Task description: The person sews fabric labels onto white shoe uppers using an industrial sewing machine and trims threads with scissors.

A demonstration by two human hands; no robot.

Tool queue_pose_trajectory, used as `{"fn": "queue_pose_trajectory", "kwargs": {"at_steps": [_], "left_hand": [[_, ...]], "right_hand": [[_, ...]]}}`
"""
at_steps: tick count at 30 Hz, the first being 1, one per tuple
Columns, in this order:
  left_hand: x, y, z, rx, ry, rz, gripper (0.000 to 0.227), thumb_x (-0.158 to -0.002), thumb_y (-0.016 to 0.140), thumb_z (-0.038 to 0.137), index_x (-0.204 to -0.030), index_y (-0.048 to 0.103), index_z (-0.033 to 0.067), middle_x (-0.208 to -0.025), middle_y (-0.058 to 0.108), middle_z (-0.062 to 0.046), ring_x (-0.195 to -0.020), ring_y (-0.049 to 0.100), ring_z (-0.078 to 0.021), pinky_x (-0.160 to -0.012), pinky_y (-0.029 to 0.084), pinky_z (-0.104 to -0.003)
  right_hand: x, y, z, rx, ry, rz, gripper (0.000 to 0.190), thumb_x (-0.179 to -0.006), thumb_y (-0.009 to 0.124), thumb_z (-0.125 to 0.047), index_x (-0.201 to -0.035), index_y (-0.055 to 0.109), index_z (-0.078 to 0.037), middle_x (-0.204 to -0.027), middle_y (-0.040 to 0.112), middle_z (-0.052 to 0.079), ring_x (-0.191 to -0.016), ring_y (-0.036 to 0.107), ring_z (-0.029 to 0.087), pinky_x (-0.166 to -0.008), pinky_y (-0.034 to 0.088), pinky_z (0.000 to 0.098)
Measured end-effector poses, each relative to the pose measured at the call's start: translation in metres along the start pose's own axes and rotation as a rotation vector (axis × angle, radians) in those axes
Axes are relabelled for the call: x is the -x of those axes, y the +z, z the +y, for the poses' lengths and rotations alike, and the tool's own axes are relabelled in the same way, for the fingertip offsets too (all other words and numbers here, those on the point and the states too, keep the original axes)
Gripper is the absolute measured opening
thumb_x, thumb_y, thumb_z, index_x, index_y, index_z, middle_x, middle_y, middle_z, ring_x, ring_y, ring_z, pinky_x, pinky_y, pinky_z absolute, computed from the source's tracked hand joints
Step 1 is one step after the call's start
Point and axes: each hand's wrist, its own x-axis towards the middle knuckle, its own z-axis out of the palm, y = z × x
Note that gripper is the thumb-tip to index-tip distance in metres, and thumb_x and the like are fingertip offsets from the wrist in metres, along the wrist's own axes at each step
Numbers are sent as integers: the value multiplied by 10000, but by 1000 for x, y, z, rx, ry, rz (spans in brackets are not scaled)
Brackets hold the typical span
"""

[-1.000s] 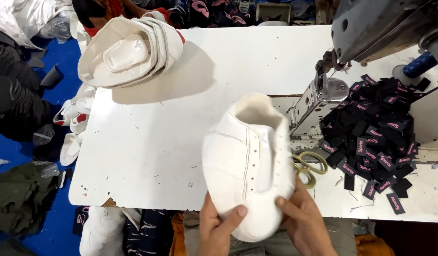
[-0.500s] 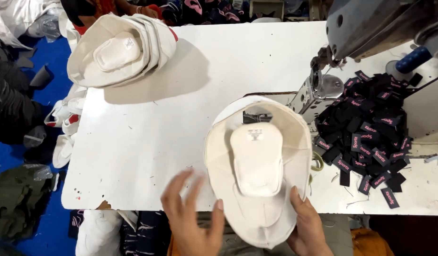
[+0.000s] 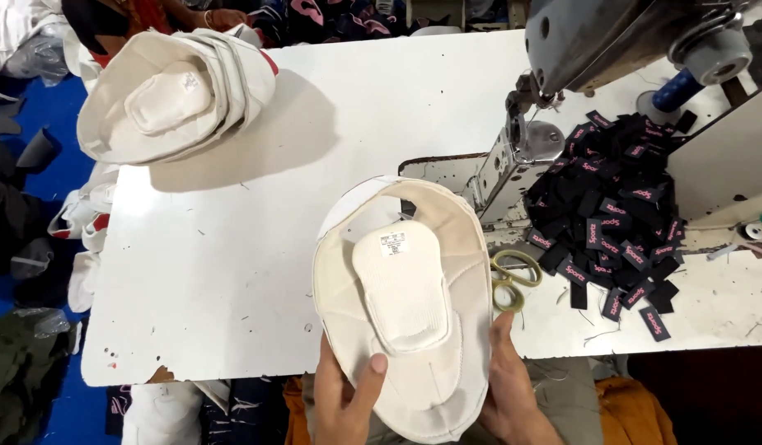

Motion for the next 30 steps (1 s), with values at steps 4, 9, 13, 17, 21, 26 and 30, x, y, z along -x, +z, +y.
{"fn": "queue_pose_trajectory", "kwargs": {"at_steps": [4, 9, 13, 17, 21, 26, 30], "left_hand": [[2, 0, -1, -10, 26, 25, 758, -899, 650, 241, -1507, 316, -63, -1286, 628, -273, -1157, 674, -300, -955, 534, -391], [2, -1, -3, -24, 49, 38, 699, -909, 657, 240, -1456, 363, -81, -1205, 655, -264, -1056, 697, -267, -874, 555, -362], [2, -1, -4, -42, 104, 44, 582, -926, 666, 179, -1379, 432, -102, -1119, 684, -229, -967, 692, -212, -817, 554, -319], [4, 0, -1, -19, 101, 52, 524, -923, 672, 140, -1342, 469, -100, -1088, 693, -191, -924, 671, -178, -783, 545, -301], [4, -1, -7, -11, 84, 54, 487, -927, 676, 127, -1329, 507, -91, -1040, 697, -163, -875, 651, -168, -738, 533, -298], [2, -1, 3, 78, 79, 34, 512, -924, 661, 107, -1366, 488, -86, -1135, 685, -161, -989, 654, -178, -839, 536, -303], [-1, -4, -1, 164, -23, 29, 558, -906, 645, 106, -1404, 463, -68, -1199, 672, -171, -1057, 652, -190, -910, 531, -324]], "right_hand": [[-1, 1, 1, -27, -12, -95, 895, -910, 283, -702, -1546, 347, -75, -1496, 551, 183, -1307, 581, 354, -1047, 493, 504], [-6, 1, -5, -16, -50, -171, 915, -910, 280, -722, -1563, 333, -83, -1515, 533, 163, -1334, 556, 340, -1070, 470, 497], [-6, 6, -15, 4, -128, -195, 929, -897, 276, -732, -1571, 308, -94, -1523, 512, 169, -1352, 539, 344, -1078, 463, 510], [0, 11, -19, 10, -191, -232, 927, -894, 281, -729, -1581, 283, -106, -1538, 487, 158, -1363, 523, 337, -1086, 455, 500], [4, 11, -19, 17, -214, -262, 931, -917, 280, -724, -1576, 301, -67, -1521, 503, 188, -1345, 534, 357, -1075, 463, 500], [9, 14, -16, 41, -201, -227, 925, -924, 268, -716, -1572, 317, -59, -1520, 502, 185, -1334, 532, 360, -1060, 463, 501], [12, 15, -15, 94, -160, -186, 923, -895, 245, -717, -1569, 296, -87, -1547, 478, 151, -1359, 516, 341, -1060, 459, 495]]}}
